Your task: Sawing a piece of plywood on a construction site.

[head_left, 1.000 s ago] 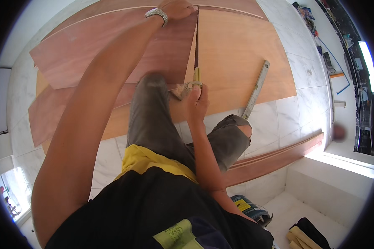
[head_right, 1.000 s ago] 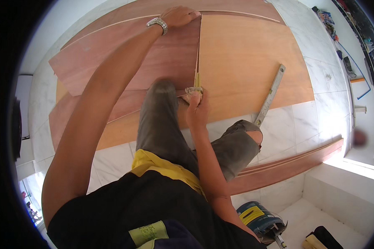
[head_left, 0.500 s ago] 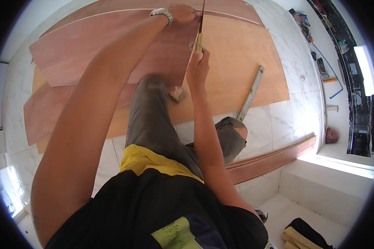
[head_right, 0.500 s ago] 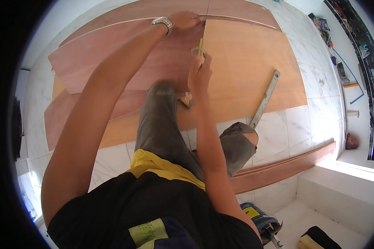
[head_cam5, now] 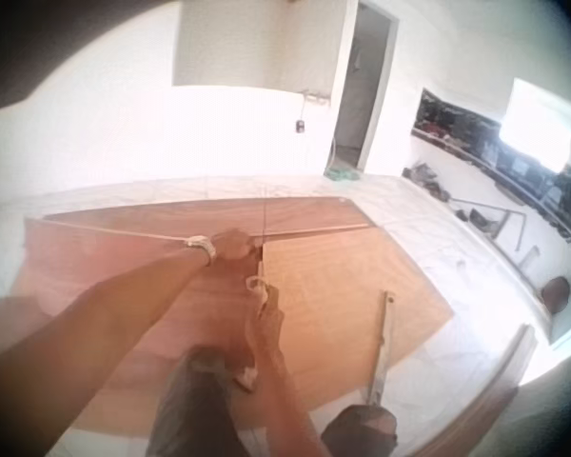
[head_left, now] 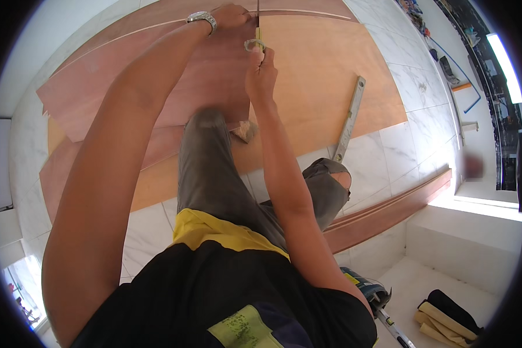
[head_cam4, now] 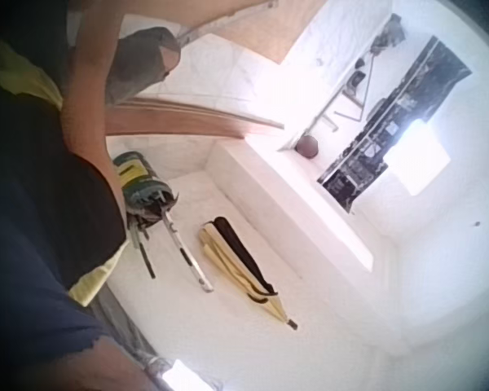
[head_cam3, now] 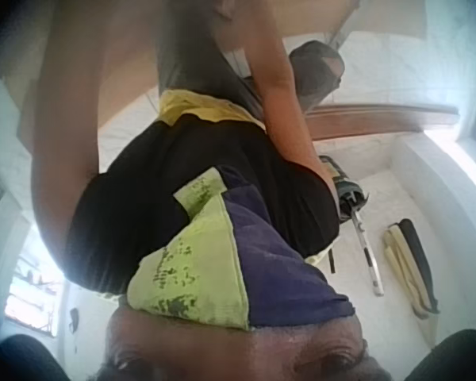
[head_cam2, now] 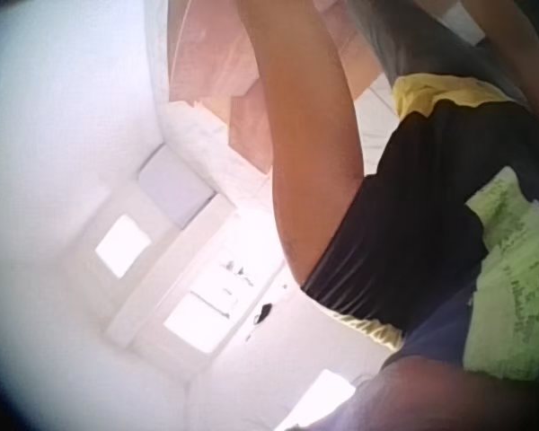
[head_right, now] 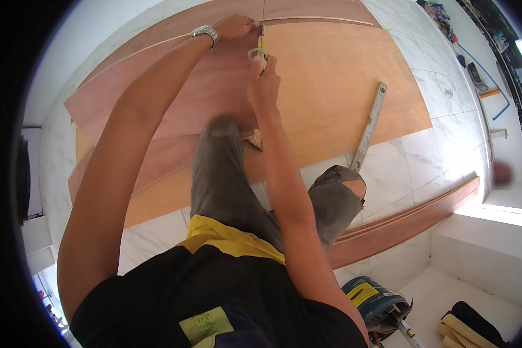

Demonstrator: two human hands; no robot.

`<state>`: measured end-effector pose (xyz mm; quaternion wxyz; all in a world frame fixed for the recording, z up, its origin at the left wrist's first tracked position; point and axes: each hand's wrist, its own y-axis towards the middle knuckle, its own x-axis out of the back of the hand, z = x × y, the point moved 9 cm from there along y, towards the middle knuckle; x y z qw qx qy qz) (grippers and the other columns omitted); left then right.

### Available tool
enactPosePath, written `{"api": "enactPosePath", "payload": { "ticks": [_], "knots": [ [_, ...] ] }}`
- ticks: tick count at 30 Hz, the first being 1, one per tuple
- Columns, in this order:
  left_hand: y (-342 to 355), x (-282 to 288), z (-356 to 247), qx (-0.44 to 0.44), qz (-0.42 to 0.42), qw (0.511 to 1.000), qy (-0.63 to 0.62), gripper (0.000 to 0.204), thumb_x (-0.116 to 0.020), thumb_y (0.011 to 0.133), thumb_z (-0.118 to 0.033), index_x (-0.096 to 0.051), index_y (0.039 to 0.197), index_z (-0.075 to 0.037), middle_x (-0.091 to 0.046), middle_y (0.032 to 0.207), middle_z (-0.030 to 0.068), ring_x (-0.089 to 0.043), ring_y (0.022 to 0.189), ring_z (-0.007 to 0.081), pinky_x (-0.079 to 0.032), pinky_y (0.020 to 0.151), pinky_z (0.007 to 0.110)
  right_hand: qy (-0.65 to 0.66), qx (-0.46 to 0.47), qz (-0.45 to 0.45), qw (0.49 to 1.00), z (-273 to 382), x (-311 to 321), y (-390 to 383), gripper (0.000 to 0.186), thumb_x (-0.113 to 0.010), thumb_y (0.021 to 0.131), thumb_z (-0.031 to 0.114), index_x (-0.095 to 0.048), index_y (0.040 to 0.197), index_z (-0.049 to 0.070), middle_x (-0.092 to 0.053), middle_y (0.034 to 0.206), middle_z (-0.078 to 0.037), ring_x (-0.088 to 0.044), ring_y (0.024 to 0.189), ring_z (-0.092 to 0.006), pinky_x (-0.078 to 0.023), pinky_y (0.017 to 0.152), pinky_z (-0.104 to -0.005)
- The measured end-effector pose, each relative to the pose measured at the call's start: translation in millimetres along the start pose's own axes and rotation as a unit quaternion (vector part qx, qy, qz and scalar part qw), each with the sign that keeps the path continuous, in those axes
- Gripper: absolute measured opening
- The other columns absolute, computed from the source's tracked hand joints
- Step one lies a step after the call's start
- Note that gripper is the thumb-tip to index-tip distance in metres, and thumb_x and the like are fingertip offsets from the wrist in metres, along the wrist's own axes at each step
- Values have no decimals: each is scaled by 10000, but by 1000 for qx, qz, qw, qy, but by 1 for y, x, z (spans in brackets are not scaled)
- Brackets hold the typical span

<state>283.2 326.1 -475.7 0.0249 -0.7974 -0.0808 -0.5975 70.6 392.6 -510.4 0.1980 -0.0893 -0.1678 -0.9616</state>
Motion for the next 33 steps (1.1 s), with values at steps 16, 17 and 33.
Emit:
{"api": "enactPosePath", "payload": {
  "ticks": [16, 17, 33],
  "knots": [
    [-36, 28, -23, 54, -58, 997, -12, 477, -420, 1014, -471, -756, 1011, -132, -735, 1015, 141, -661, 963, 381, -485, 875, 494, 39, 89, -71, 993, 1, -11, 43, 296, -451, 1054, 271, -580, 1119, 12, -567, 690, -119, -512, 579, -197, -430, 562, -387],
    [-36, 27, -25, 45, -59, 997, -14, 477, -420, 1014, -471, -756, 1011, -132, -735, 1015, 141, -661, 963, 381, -485, 875, 494, 31, 78, -56, 995, -9, -13, 41, 294, -457, 1055, 274, -576, 1148, 22, -591, 693, -139, -552, 580, -246, -438, 559, -408],
    [-34, 24, -25, 55, -34, 998, 2, 511, -401, 1012, -506, -756, 1061, -141, -728, 1106, 138, -655, 1064, 361, -489, 945, 478, 50, 107, -93, 989, 8, 5, 16, 314, -430, 1058, 294, -593, 1121, 32, -552, 659, -115, -481, 544, -174, -416, 535, -376]
  ]
}}
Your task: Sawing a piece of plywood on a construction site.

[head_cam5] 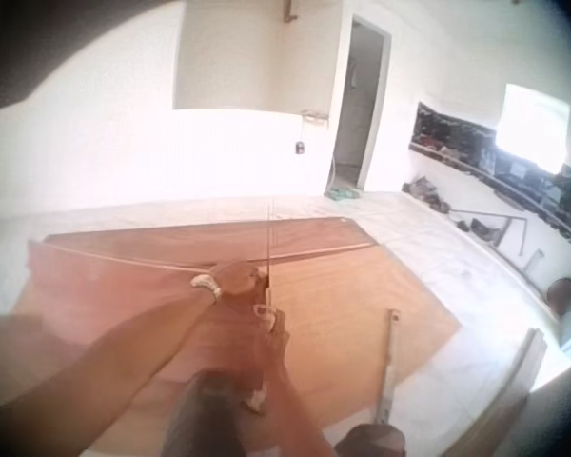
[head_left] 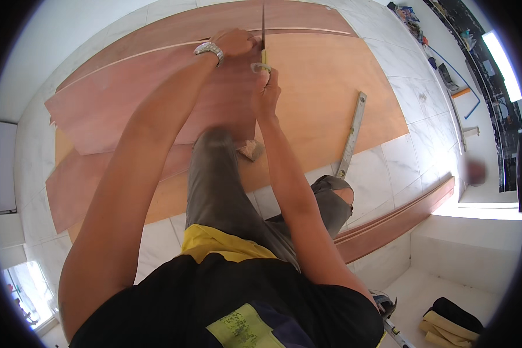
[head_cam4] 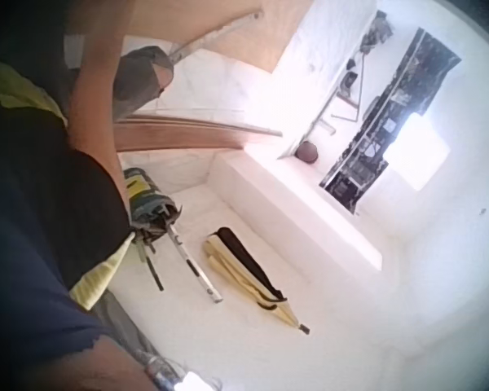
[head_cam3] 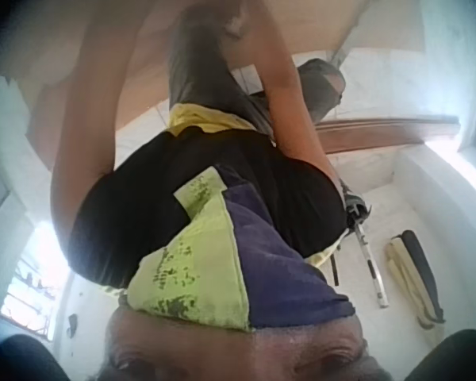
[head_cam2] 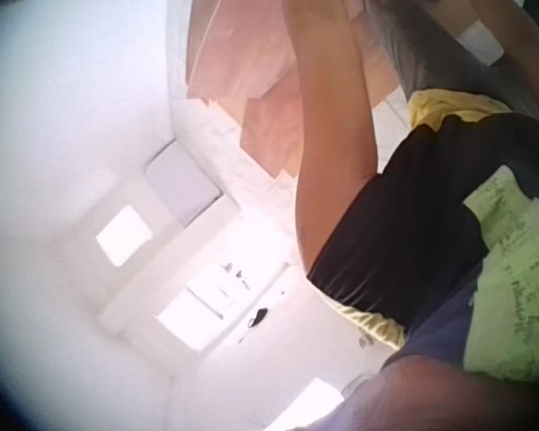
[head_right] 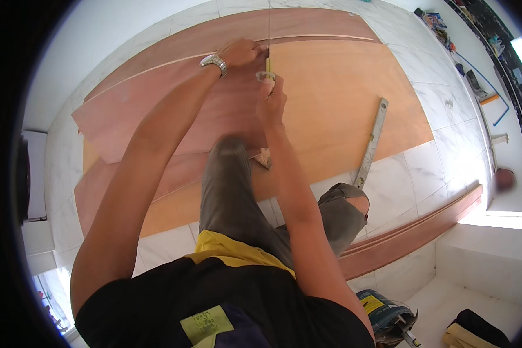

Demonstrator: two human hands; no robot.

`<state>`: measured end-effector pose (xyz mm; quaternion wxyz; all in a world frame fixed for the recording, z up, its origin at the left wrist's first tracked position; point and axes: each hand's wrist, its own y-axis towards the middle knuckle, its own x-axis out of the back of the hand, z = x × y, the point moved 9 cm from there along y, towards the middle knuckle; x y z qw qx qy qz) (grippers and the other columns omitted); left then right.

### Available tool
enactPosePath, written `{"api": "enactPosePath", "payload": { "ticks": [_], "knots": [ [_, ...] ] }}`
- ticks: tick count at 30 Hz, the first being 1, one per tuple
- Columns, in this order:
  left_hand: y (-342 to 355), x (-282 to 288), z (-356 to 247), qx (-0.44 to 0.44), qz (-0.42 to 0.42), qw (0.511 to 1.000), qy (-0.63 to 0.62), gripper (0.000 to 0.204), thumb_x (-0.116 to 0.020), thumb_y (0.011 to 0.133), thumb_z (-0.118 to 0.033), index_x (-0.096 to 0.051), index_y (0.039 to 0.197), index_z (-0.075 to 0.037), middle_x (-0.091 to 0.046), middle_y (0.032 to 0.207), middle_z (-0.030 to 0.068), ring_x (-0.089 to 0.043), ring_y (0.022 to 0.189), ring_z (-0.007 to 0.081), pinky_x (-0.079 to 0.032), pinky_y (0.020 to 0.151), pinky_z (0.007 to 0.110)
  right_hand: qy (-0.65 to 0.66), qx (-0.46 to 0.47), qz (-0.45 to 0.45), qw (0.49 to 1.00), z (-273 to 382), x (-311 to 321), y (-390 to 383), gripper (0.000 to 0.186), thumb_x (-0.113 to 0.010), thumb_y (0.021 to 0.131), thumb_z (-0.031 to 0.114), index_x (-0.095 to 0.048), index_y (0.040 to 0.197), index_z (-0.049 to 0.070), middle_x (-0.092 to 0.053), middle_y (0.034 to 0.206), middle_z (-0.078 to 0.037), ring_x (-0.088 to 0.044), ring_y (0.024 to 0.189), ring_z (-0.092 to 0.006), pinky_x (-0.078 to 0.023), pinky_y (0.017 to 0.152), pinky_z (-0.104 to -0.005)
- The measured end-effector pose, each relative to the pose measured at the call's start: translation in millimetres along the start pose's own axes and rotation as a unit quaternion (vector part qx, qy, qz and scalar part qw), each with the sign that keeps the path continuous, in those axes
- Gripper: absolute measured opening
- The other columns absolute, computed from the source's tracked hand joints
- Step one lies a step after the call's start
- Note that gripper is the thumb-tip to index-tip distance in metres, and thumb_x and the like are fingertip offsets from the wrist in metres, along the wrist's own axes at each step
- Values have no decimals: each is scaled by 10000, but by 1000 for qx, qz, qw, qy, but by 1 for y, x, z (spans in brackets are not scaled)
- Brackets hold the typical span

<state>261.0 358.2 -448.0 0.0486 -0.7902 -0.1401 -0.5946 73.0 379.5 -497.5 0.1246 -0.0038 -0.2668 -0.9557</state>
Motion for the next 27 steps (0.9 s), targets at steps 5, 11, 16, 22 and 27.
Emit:
{"api": "enactPosePath", "payload": {
  "ticks": [5, 11, 16, 22, 27],
  "knots": [
    [6, -1, 9, 24, 3, 1000, -4, 522, -384, 1008, -520, -754, 1112, -167, -727, 1137, 126, -652, 1093, 363, -491, 970, 476, 72, -83, 88, 990, -4, -7, -10, 336, -431, 1064, 304, -583, 1190, 32, -553, 678, -79, -475, 548, -163, -418, 550, -355],
    [8, -5, 8, -22, -31, 999, -13, 510, -412, 1020, -481, -740, 1053, -91, -721, 1078, 161, -642, 1043, 387, -468, 946, 499, -41, -131, 109, 984, 11, 24, -56, 346, -437, 1066, 291, -546, 1272, 35, -700, 1034, -183, -662, 865, -322, -508, 790, -435],
    [9, -4, 10, -4, -37, 999, -30, 507, -402, 1025, -473, -724, 993, -82, -719, 1036, 158, -636, 1007, 391, -472, 908, 511, -58, -177, 113, 976, 19, 82, -145, 338, -433, 1063, 265, -546, 1274, 27, -684, 1110, -190, -652, 922, -329, -502, 834, -435],
    [2, 1, 2, -5, -17, 1000, 8, 491, -395, 1027, -472, -742, 1032, -125, -730, 1071, 126, -663, 1015, 358, -487, 917, 488, -18, -14, 56, 998, 15, 6, -13, 338, -436, 1060, 309, -591, 1117, 15, -706, 906, -227, -657, 734, -406, -497, 672, -486],
    [0, -1, 0, -8, -8, 1000, -10, 487, -395, 1026, -474, -745, 1061, -137, -733, 1081, 119, -661, 1038, 354, -487, 926, 483, -62, -49, 60, 995, -15, -4, -3, 357, -439, 1058, 336, -585, 1117, 16, -664, 771, -220, -642, 679, -402, -480, 622, -495]
  ]
}}
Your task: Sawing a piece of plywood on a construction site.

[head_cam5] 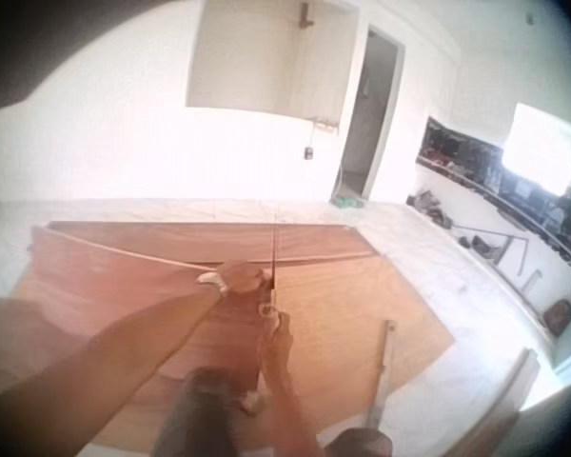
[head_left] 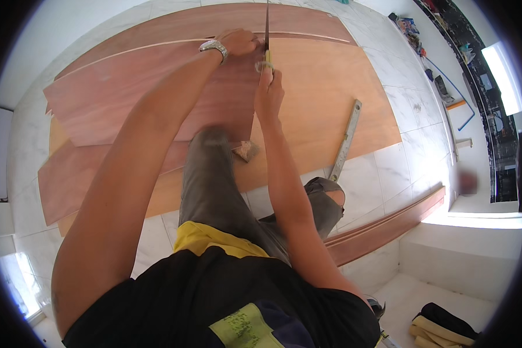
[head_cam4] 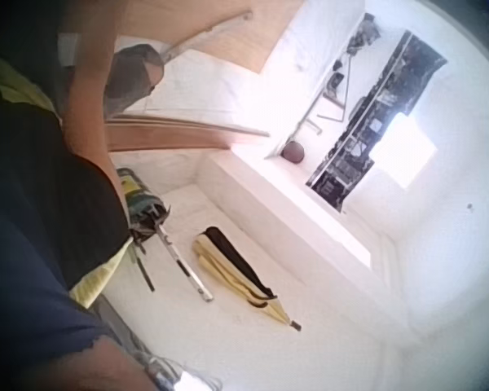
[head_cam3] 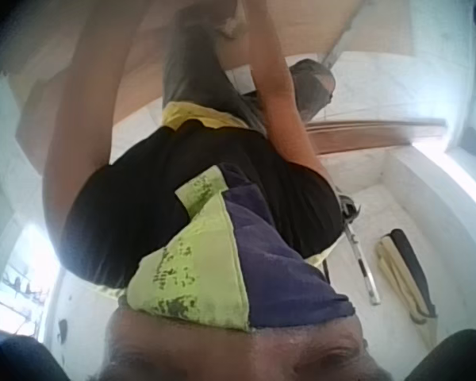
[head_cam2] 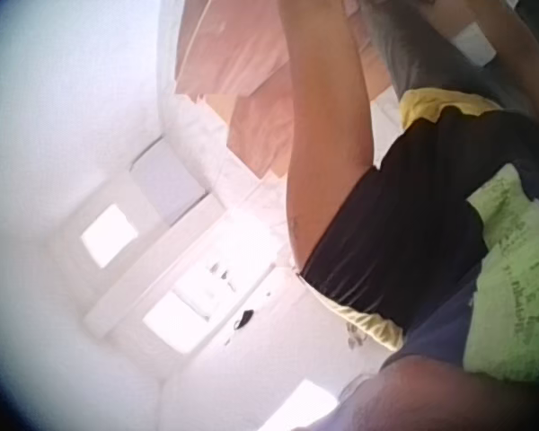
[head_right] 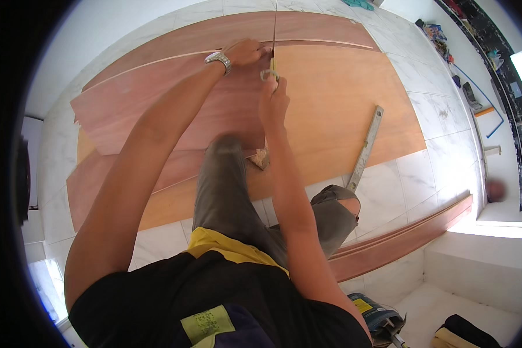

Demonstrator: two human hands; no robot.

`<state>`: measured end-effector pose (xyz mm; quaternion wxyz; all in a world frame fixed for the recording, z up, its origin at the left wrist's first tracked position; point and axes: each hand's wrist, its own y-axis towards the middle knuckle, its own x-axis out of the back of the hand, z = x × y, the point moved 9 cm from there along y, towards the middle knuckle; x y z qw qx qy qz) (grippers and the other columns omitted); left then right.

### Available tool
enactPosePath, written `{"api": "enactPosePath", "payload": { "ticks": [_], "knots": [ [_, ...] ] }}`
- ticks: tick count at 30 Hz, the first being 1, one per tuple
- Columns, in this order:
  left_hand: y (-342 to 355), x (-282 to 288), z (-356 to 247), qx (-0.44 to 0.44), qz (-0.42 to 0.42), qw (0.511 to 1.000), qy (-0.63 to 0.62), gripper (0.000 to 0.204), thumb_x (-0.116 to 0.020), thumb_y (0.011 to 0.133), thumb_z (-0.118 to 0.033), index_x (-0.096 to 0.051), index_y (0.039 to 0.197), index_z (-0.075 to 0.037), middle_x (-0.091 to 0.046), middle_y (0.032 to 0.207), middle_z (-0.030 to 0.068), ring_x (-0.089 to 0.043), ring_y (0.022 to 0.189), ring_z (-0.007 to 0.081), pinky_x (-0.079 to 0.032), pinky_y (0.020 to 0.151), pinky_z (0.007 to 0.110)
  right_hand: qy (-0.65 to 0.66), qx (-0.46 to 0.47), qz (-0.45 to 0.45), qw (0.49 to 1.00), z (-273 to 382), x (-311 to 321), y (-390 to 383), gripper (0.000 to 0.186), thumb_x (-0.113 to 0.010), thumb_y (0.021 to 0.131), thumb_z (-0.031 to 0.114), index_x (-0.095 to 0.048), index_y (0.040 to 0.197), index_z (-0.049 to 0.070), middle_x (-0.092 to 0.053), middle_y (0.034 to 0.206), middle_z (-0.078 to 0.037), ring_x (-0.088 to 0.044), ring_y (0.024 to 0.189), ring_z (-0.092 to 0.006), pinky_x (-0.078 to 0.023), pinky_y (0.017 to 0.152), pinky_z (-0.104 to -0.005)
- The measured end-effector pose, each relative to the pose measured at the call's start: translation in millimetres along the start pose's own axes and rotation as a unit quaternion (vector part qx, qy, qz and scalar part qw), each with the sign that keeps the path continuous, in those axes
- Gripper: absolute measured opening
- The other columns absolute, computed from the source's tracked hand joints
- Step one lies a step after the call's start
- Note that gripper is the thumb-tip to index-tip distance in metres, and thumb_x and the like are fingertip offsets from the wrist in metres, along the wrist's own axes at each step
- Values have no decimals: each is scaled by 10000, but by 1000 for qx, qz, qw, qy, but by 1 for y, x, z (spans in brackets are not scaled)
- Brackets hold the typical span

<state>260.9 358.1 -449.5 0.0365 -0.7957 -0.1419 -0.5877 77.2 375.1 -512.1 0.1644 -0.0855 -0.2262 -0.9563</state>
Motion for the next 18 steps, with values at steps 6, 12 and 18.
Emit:
{"api": "enactPosePath", "payload": {
  "ticks": [6, 12, 18],
  "knots": [
    [-1, 7, 2, -1, -40, 999, -9, 480, -398, 1024, -477, -741, 1060, -143, -732, 1055, 118, -656, 1021, 352, -485, 925, 482, -16, -133, 24, 991, 26, 66, -140, 324, -441, 1050, 298, -573, 1174, 29, -693, 864, -165, -665, 746, -304, -513, 701, -425],
    [1, 0, 5, 40, 38, 998, 32, 497, -379, 1009, -510, -745, 1132, -196, -721, 1158, 121, -654, 1106, 336, -480, 986, 483, 11, -41, -1, 999, 21, 8, -21, 318, -455, 1055, 302, -582, 1126, 19, -688, 850, -196, -645, 699, -316, -491, 649, -441],
    [1, 5, -2, 11, 7, 1000, 1, 529, -382, 1004, -507, -752, 1108, -143, -721, 1158, 128, -654, 1103, 355, -491, 969, 493, 47, 12, -28, 998, 8, 2, 9, 341, -449, 1060, 325, -596, 1066, 18, -648, 775, -172, -575, 628, -262, -463, 606, -414]
  ]
}}
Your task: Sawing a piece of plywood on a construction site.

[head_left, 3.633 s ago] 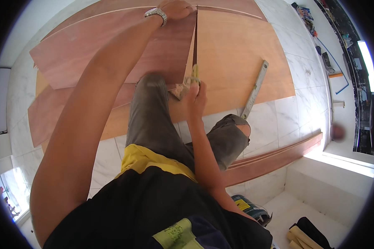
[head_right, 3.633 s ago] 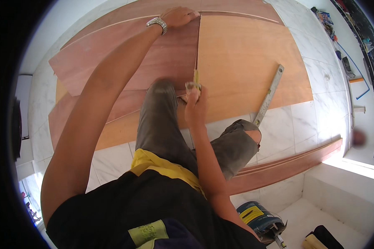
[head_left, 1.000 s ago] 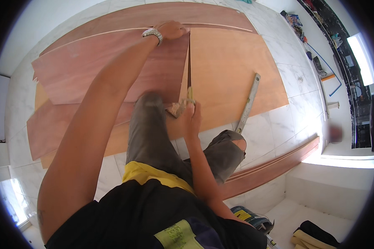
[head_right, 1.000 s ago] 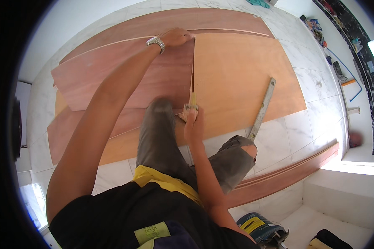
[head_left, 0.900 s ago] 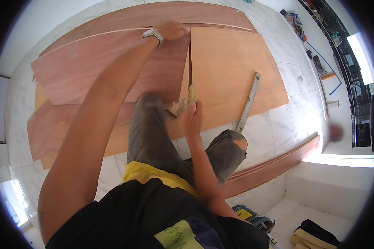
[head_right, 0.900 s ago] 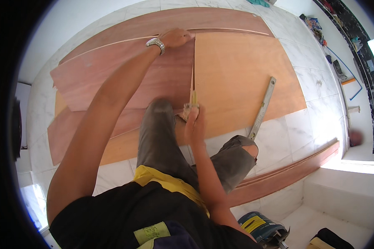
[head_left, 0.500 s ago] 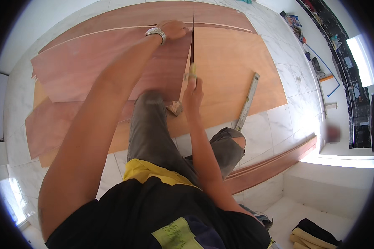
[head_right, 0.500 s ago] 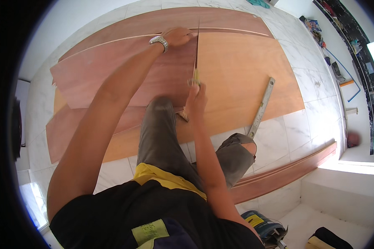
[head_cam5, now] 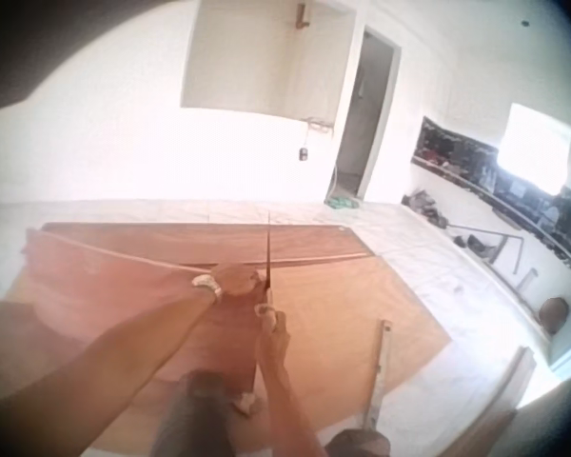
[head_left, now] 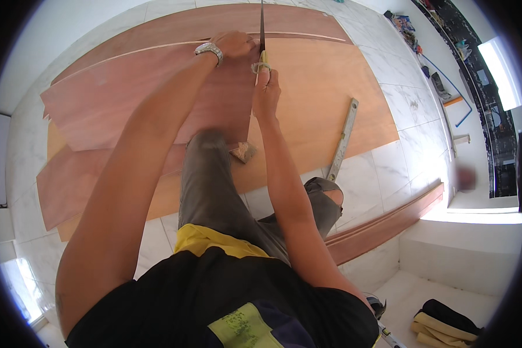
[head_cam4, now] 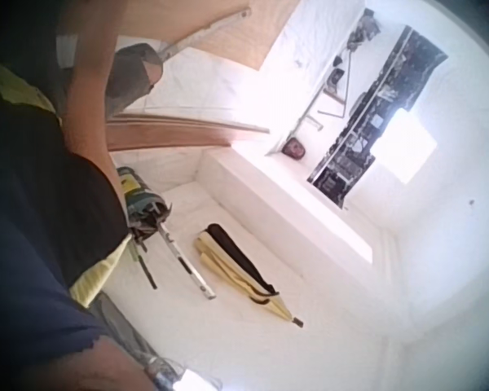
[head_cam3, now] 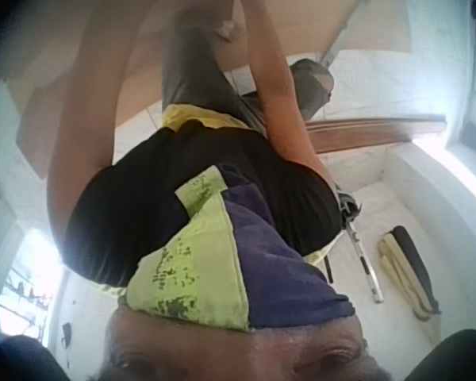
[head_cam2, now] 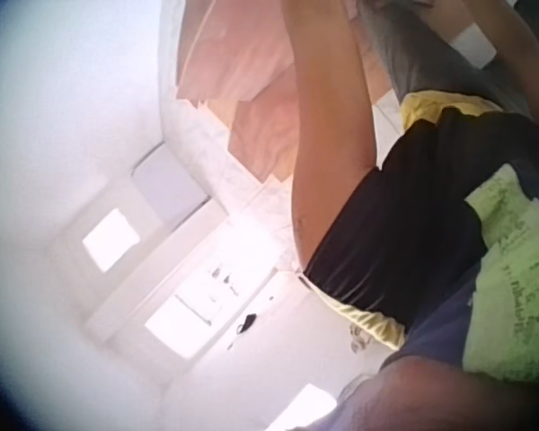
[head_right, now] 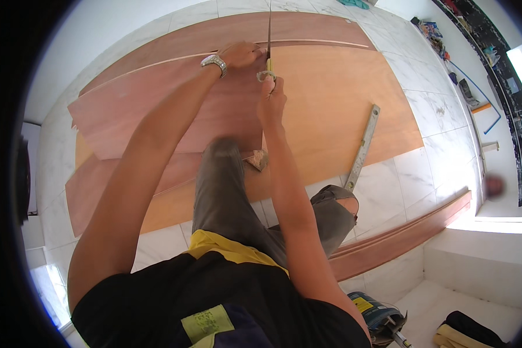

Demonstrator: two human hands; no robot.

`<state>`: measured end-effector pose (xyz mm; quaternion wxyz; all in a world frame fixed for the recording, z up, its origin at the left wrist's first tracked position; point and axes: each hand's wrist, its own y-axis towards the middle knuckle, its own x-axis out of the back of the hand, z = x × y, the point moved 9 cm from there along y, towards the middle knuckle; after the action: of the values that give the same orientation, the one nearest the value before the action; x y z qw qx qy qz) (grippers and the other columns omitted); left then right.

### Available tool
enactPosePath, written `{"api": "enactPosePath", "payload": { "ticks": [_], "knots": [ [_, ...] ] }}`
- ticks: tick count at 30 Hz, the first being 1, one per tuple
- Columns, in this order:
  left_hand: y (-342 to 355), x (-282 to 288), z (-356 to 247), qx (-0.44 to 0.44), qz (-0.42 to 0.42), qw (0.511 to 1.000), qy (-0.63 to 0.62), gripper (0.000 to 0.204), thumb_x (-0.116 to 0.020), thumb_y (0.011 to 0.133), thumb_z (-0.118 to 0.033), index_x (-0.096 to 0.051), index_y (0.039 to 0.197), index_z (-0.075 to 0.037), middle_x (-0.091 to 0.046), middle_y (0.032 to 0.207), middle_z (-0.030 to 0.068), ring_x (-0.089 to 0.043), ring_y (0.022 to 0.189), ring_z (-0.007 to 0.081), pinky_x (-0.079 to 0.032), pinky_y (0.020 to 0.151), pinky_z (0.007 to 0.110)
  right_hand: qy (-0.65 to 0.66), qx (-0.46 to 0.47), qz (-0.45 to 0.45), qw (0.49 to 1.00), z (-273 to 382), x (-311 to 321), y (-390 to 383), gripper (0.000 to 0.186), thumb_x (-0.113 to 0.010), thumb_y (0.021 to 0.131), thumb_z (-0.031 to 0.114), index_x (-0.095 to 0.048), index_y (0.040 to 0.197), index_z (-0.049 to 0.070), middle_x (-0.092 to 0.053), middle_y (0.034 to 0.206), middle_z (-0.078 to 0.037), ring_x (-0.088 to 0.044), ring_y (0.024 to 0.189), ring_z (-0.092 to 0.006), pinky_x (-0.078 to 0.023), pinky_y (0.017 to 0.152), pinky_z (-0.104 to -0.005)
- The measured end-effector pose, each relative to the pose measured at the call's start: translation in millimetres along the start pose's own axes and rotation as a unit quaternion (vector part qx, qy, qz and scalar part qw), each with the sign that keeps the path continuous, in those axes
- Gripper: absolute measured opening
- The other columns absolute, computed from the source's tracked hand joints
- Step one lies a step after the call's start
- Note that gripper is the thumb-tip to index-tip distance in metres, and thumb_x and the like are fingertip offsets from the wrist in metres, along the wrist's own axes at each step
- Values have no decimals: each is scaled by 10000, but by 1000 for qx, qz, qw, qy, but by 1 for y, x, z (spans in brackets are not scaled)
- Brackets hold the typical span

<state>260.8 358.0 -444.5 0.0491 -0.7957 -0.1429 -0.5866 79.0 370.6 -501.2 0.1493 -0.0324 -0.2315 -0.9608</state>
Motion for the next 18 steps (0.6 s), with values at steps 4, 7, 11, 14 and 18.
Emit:
{"api": "enactPosePath", "payload": {
  "ticks": [4, 7, 11, 14, 18],
  "knots": [
    [0, 0, 7, 11, -21, 1000, 14, 530, -407, 1019, -492, -738, 1070, -81, -726, 1090, 165, -652, 1063, 370, -478, 946, 492, 5, -12, 26, 1000, 18, 4, -10, 319, -467, 1059, 318, -592, 1109, 29, -648, 751, -172, -600, 613, -265, -468, 593, -411],
    [3, -2, 5, -24, -50, 998, -1, 516, -403, 1020, -494, -738, 1030, -102, -723, 1086, 155, -645, 1064, 368, -472, 944, 500, -17, -41, 39, 998, 13, 10, -30, 307, -463, 1062, 303, -580, 1134, 28, -638, 740, -162, -601, 624, -249, -468, 596, -407],
    [8, -4, 7, -29, -69, 997, 9, 509, -399, 1019, -497, -734, 998, -114, -719, 1091, 143, -642, 1060, 363, -469, 937, 508, -53, -52, 53, 996, -2, 41, -103, 272, -451, 1063, 254, -562, 1154, 22, -678, 811, -171, -621, 639, -251, -473, 600, -405],
    [9, -10, 10, -9, -17, 1000, -12, 509, -401, 1017, -498, -733, 989, -113, -716, 1098, 144, -641, 1056, 364, -467, 937, 509, -41, 3, 29, 999, 13, 66, -142, 268, -447, 1060, 242, -570, 1128, 15, -689, 829, -159, -618, 640, -254, -477, 601, -405],
    [1, 3, 4, -12, -49, 999, 0, 516, -404, 1012, -505, -740, 993, -115, -726, 1047, 154, -654, 1017, 375, -478, 917, 504, -13, -66, 46, 997, 10, 41, -96, 283, -455, 1055, 247, -593, 1107, 5, -699, 855, -161, -649, 704, -260, -500, 647, -397]
  ]
}}
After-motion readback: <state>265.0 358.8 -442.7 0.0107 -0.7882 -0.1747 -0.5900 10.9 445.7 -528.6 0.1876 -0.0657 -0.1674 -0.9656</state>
